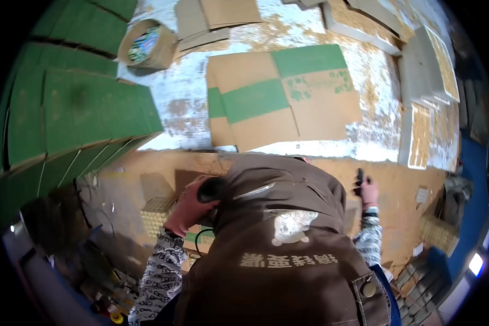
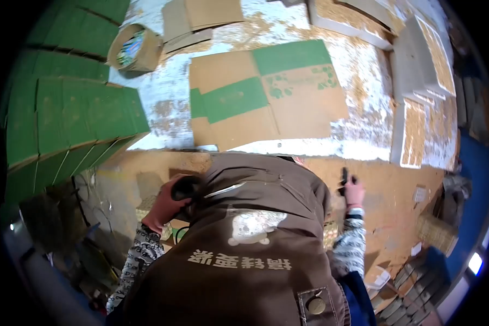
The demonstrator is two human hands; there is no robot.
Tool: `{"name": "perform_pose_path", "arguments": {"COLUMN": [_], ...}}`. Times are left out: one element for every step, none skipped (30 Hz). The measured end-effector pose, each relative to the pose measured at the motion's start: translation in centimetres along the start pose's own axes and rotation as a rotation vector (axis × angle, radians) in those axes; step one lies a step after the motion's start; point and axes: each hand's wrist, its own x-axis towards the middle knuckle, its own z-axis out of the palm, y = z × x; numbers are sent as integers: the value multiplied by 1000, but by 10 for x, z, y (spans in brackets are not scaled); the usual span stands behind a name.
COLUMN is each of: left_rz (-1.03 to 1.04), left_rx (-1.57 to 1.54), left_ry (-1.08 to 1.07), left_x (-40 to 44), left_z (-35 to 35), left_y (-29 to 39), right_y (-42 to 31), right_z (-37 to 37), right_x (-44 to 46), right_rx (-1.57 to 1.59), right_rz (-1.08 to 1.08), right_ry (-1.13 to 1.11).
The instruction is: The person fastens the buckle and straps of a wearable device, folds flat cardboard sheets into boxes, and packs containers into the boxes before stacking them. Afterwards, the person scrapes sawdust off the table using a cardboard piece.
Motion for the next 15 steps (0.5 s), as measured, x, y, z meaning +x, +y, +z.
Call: {"name": "perform_pose_path", "arguments": {"left_rz": [31,-82,-185,-282,-449,-526,-609,-695,-646,-656,-663,-674,-793,-850,-908], "left_rx": [92,1,-97,-201,-608,-615,-622,-633,-519,-377,-234,-94,35,149,264], "left_ry": [9,33,57,78,95,39,-23,-89,-190,-15,159,332,310,347,384], "left_x": [-3,-5,-2,3,11,20,26,29,28,27,26,22,15,14,16], "left_z": [5,11,22,31,33,35,38,44,45,53,63,72,47,59,75], "left_y": [-7,-33,-70,-98,-109,-116,-123,-131,-144,-157,-171,-178,-109,-128,-160], "right_y": [-55,-108,-156,-195,-220,-242,-248,-240,-247,-237,-242,-245,-234,-226,-235], "right_z": [-3,2,14,27,46,63,88,113,130,147,147,146,142,139,131], "right_x": [-23,-52,-78,-102,-127,-145,-155,-158,-167,-167,-170,-173,-165,-152,-153], "right_rx": [-65,53,36,-75,-123,-344,-378,-583,-746,-993,-993,-994,-904,-804,-968], "right_rz": [-253,-414,-497,-623,-781,-911,-1071,-1330,-1223,-1288,-1318,-1346,-1484,-1623,-1600], "right_ry": [21,-91,-251,-469,-651,-797,-949,-927,-1111,-1112,-1119,-1135,-1028,-907,-912]}}
